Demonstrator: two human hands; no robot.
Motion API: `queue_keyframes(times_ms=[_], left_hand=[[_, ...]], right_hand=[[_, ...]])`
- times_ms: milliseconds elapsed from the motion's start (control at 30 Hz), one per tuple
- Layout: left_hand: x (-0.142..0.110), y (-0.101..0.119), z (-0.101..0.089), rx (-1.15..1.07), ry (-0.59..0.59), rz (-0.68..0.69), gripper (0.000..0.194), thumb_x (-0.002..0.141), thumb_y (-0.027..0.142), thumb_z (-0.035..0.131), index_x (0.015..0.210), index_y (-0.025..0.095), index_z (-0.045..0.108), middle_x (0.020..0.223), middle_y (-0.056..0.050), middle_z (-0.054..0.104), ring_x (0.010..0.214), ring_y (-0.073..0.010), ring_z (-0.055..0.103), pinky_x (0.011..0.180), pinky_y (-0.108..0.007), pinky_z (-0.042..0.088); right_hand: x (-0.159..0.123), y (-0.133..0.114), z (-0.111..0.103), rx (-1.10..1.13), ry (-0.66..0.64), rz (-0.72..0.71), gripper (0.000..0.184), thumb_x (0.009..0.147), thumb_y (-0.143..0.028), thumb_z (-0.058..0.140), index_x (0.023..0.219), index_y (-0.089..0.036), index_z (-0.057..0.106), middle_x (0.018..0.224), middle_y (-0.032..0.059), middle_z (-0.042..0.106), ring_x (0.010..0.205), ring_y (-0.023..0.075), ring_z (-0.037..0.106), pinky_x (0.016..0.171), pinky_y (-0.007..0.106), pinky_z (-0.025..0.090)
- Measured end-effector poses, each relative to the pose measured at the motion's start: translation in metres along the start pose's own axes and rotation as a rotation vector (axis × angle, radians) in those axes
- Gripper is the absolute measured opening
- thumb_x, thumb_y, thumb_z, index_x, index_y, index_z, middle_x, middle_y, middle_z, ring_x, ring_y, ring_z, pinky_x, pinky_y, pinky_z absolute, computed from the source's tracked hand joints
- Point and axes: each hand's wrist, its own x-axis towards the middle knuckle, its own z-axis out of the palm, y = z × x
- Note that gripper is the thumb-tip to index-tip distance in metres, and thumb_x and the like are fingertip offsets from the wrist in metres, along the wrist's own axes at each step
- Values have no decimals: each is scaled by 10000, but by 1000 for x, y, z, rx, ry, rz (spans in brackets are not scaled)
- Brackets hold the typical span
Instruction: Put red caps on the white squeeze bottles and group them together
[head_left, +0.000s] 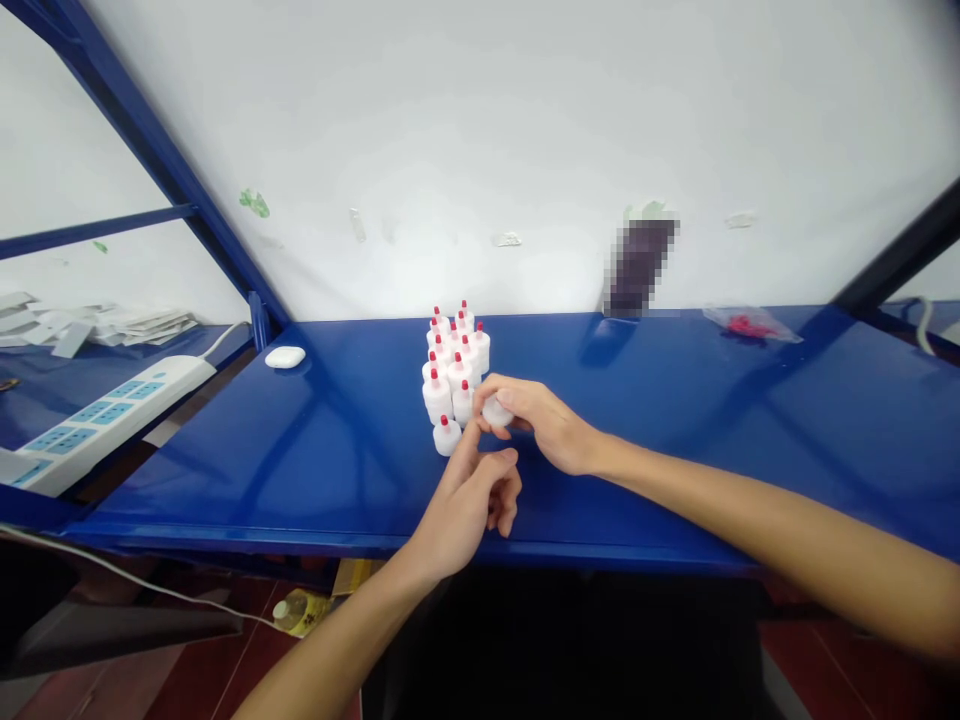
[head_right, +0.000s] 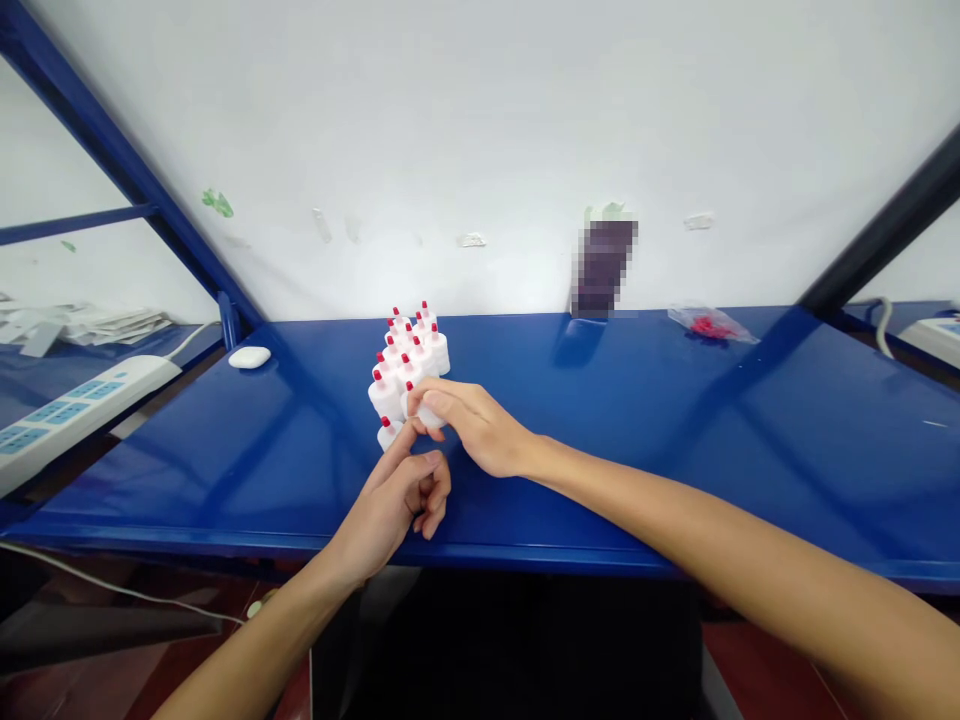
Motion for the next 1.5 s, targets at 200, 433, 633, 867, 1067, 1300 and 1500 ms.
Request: queue_keyframes(times_ms=[200, 433, 633, 867, 1067, 1300, 1500], left_hand=[[-7, 2, 4, 88, -1, 69, 183, 962, 358, 469, 1083, 241, 395, 580, 105, 418, 439, -68, 347, 443, -185, 261], [-15, 7, 4, 483, -224, 126, 270, 1007, 409, 470, 877, 184, 543, 638, 40, 457, 590, -94, 402, 578, -243, 313], [-17, 10, 5, 564, -246, 163, 294, 1017, 346, 450, 808, 176, 569, 649, 38, 492, 597, -86, 414, 589, -238, 317], [-16, 8, 6, 569, -231, 181, 300, 1014, 327, 445, 816, 171, 607, 635, 33, 502, 586, -91, 434, 578, -232, 332], [-17, 41, -35, 822, 39, 312, 363, 1008, 422, 458, 786, 177, 608, 679, 20, 555, 634, -112, 478, 617, -241, 354], [-6, 51, -73, 1175, 297, 194, 293, 961, 511, 517, 969, 227, 589, 635, 56, 571, 570, -135, 499, 588, -257, 318], [2, 39, -68, 1315, 241, 193, 269, 981, 461, 463, 920, 224, 574, 567, 53, 503, 530, -152, 477, 565, -264, 268]], right_hand=[[18, -11, -20, -448, 166, -188, 217, 1050, -374, 358, 967, -212, 476, 825, -5, 527, 705, 137, 514, 707, 300, 413], [39, -20, -23, -673, 209, -141, 222, 986, -354, 527, 950, -192, 674, 985, 52, 560, 796, 164, 526, 776, 326, 420], [38, -12, -17, -647, 96, -90, 257, 998, -357, 514, 971, -184, 702, 875, 27, 630, 739, 142, 526, 705, 286, 382], [32, -1, -24, -649, 158, -76, 276, 996, -402, 494, 1089, -185, 637, 668, -48, 532, 578, 109, 429, 622, 262, 332], [10, 18, -57, -750, 281, 59, 333, 916, -368, 515, 639, -184, 516, 504, -63, 395, 498, 102, 360, 587, 280, 291], [-4, 29, -63, -729, 340, 141, 312, 856, -328, 529, 580, -197, 460, 499, -45, 428, 498, 109, 381, 551, 280, 290], [-7, 21, -47, -792, 48, -12, 234, 862, -245, 563, 638, -176, 557, 640, -13, 558, 568, 105, 461, 583, 259, 325]])
